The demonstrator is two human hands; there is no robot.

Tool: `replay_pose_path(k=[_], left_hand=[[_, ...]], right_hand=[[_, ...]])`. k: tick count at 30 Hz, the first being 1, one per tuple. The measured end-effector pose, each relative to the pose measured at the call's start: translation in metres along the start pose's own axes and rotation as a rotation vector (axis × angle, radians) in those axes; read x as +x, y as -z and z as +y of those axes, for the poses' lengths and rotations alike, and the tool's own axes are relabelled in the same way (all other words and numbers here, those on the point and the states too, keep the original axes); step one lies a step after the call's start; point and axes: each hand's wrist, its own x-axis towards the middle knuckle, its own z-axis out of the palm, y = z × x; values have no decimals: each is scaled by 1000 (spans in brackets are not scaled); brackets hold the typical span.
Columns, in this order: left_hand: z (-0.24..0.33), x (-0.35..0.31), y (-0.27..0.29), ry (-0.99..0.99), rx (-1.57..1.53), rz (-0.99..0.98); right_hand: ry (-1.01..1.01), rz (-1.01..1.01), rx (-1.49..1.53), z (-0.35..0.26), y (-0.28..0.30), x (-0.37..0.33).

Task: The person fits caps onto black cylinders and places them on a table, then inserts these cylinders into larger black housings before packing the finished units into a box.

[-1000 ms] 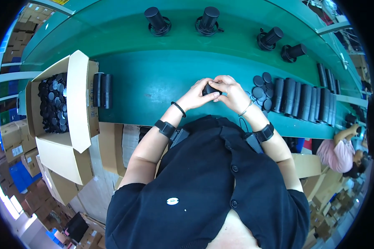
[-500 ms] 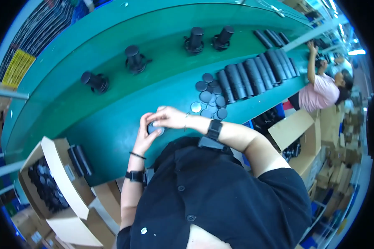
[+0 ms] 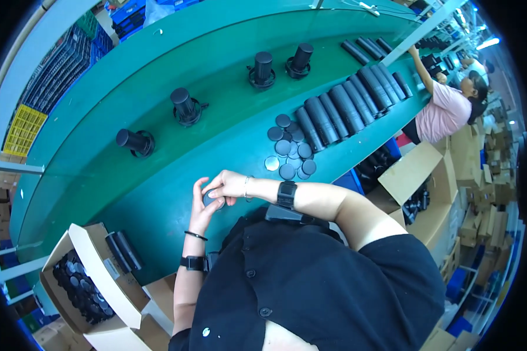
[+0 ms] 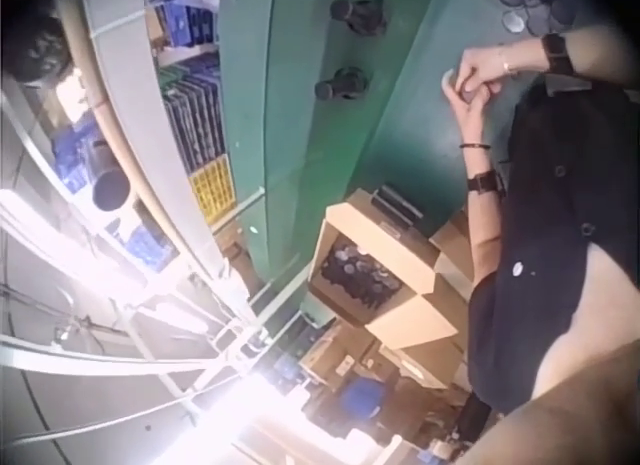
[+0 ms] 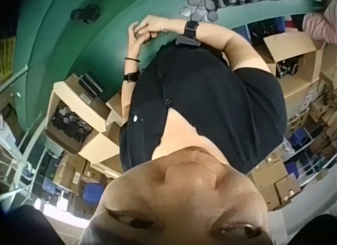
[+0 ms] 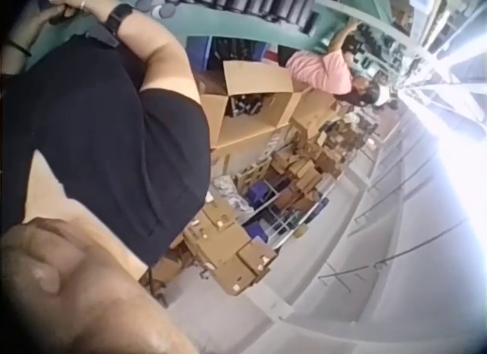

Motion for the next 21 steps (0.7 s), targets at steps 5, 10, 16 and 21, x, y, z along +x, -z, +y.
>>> replay_pose_path(k=[5, 10, 16, 21], left_hand=[[-27, -8, 11, -257, 397, 201], [-21, -10, 12, -192, -60, 156], [-18, -12, 43, -104, -870, 154], [-40, -2, 38, -205, -568, 357]], right_hand=[[-26, 88, 303, 7, -12, 14], [-32, -159, 550, 31, 5, 9], [445, -90, -618, 53, 1, 12], [288, -109, -134, 33, -20, 41]])
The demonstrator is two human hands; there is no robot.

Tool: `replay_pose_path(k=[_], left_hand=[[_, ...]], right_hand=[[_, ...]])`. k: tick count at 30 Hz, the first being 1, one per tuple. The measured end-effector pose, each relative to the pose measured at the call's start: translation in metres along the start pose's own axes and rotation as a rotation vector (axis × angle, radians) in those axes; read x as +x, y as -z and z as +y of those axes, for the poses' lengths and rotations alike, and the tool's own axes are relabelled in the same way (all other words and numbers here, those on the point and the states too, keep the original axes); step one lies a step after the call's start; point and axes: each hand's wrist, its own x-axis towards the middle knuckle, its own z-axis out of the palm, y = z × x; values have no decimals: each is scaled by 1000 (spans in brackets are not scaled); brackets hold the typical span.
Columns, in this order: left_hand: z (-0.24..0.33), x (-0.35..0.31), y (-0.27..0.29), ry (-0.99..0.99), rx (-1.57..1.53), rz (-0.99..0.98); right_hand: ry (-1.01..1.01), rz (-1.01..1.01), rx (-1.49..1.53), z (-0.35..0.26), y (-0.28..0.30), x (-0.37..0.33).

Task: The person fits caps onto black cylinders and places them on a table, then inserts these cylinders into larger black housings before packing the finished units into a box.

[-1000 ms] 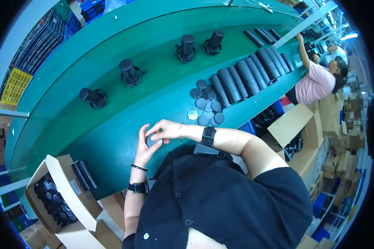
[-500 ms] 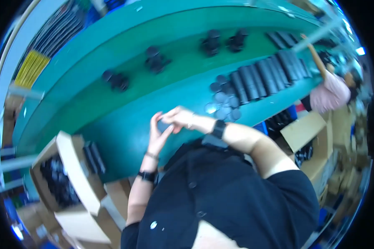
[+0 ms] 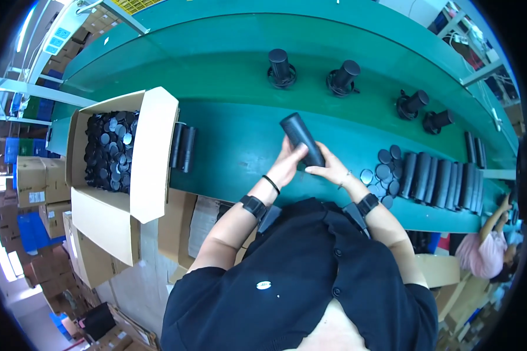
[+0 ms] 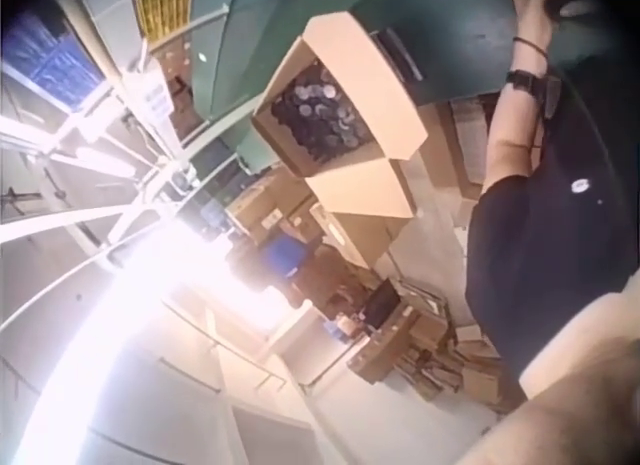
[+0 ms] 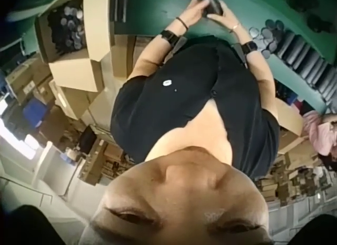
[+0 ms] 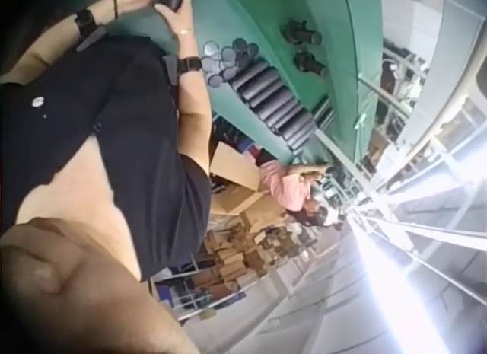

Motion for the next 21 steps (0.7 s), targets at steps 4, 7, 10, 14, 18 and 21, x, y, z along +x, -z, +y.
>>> replay_pose_path(k=[4, 7, 10, 14, 18, 21], left_hand=[[11, 23, 18, 235, -79, 103], [58, 77, 61, 60, 278, 347], [100, 145, 114, -115, 720, 536], [150, 198, 209, -237, 1124, 811], [162, 232, 206, -51, 1596, 866], [161, 238, 184, 78, 1720, 884]], right_hand=[[134, -29, -254, -15, 3, 25], [-55, 21, -400, -35, 15, 28], [-163, 45, -230, 9, 51, 10], [-201, 143, -242, 37, 58, -37], [-357, 257, -228, 51, 61, -101], [-410, 375, -251, 62, 46, -125]])
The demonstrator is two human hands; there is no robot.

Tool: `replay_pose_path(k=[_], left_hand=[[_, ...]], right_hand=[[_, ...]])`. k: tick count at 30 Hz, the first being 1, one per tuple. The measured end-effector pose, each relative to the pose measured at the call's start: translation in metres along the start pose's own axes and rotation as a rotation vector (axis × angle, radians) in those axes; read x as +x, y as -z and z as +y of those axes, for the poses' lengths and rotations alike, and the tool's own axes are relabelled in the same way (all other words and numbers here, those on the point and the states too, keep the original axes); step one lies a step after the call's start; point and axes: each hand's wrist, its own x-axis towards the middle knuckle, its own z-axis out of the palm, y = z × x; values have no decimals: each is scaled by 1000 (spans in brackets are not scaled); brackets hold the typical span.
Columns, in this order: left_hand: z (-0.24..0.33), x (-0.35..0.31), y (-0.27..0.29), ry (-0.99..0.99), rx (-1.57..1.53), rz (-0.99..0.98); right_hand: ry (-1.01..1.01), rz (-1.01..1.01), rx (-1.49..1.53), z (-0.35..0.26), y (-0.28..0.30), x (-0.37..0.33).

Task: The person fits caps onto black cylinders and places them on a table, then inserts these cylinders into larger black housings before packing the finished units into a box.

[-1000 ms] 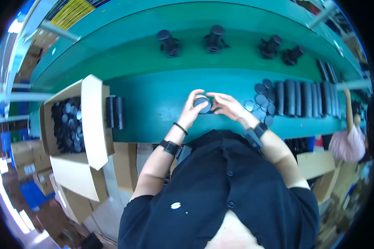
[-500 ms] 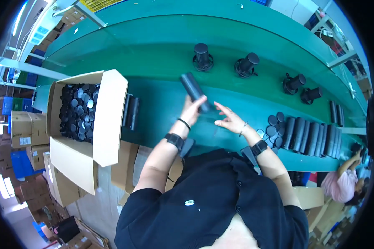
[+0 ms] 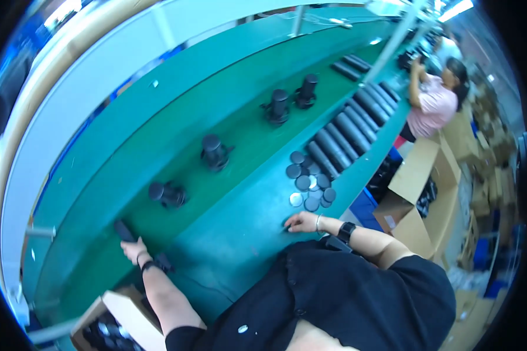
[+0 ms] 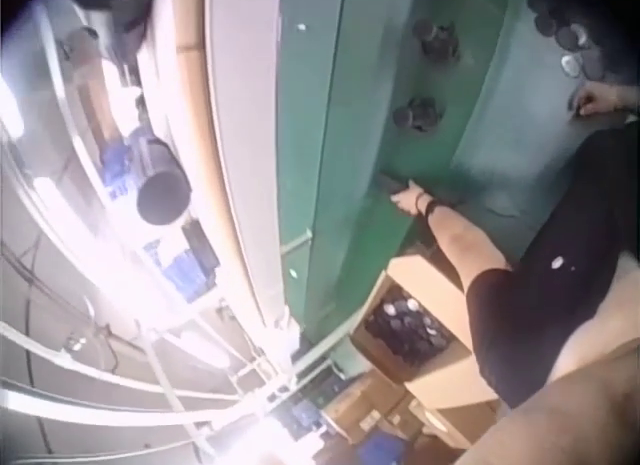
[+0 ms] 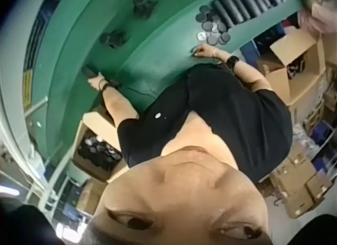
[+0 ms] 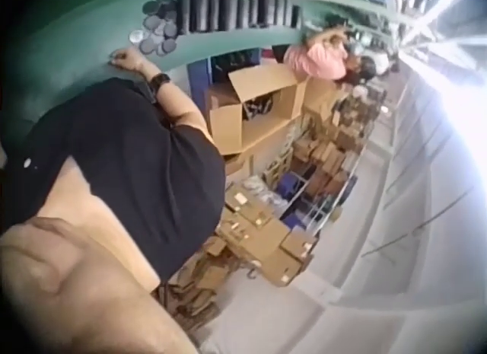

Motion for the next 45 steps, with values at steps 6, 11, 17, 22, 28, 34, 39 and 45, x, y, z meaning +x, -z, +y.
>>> replay_pose_path(k=[6, 11, 17, 22, 28, 34, 39, 45], left_hand=[[-14, 0, -21, 94, 141, 175], [-34, -61, -6, -20, 38, 219], [-117, -127, 32, 83, 416, 242], [-174, -135, 42, 163, 402, 108], [-173, -138, 53, 33, 415, -77], [-109, -196, 73, -238, 178, -107], [-70, -235, 66, -647, -574, -358], [1, -309, 65, -500, -1144, -857]], right_hand=[[25, -9, 0, -14, -1, 5], [71, 82, 25, 7, 17, -3], [-103, 412, -347, 47, 45, -31], [-462, 478, -420, 27, 50, -50], [-359, 449, -424, 31, 39, -31], [-172, 405, -532, 32, 30, -7], [-154, 372, -535, 10, 35, -6], [-116, 435, -566, 8, 39, -15]])
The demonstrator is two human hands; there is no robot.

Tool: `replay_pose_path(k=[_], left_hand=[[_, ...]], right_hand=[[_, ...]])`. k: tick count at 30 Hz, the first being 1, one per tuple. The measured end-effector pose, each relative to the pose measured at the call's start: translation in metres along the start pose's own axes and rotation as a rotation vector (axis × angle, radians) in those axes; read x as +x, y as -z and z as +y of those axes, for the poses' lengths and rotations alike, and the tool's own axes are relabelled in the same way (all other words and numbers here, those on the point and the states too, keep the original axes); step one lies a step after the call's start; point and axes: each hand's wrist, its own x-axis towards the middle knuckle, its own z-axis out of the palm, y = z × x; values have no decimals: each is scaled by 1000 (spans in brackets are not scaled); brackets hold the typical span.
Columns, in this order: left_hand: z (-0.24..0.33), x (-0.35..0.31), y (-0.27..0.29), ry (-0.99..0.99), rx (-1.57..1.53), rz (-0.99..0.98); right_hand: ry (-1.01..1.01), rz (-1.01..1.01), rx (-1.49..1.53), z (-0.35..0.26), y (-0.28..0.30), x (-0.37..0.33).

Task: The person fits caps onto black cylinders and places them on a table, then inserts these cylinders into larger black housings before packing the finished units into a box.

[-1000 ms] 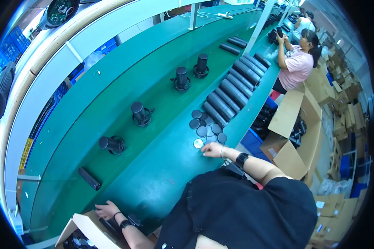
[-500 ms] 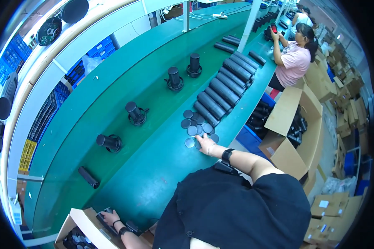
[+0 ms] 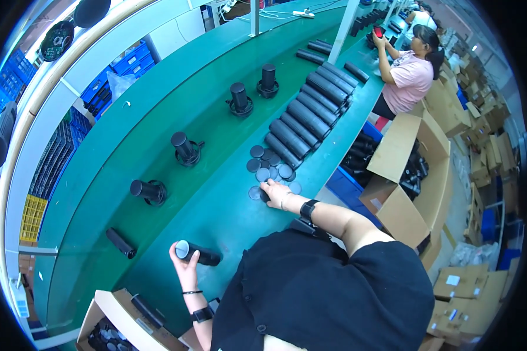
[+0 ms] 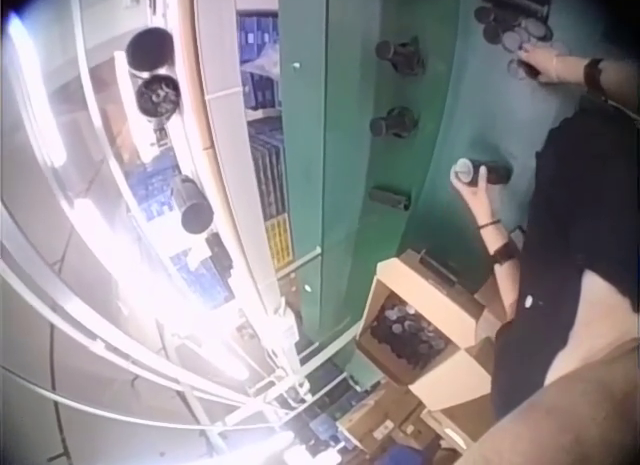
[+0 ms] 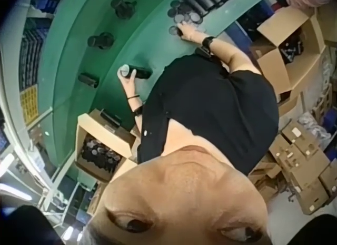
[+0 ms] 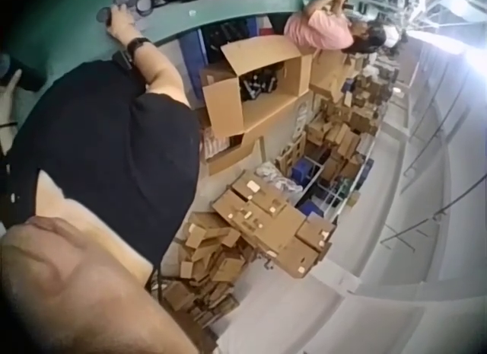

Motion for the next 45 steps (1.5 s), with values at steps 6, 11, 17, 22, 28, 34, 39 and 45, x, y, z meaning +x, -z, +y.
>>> replay_pose_path(k=[6, 11, 17, 22, 28, 34, 39, 45], left_hand=[[-9, -1, -30, -8, 26, -20], [-1, 11, -39, -11, -15, -56], [-24, 20, -42, -27, 68, -132], [-32, 14, -39, -11, -47, -109], [-35, 8, -32, 28, -10, -168], [-31, 6, -39, 16, -146, -160], [-34, 10, -44, 82, -160, -139], [-30, 14, -48, 62, -73, -129]], right_hand=[[181, 191, 211, 0, -4, 0], [109, -111, 925, -22, 25, 8], [226, -777, 1838, -80, 41, -3], [216, -962, 1911, -108, 25, -3], [251, -1066, 1997, -112, 18, -2], [208, -1055, 2038, -113, 25, -5], [303, -866, 1816, -110, 36, -8], [257, -777, 1547, -112, 45, -7]])
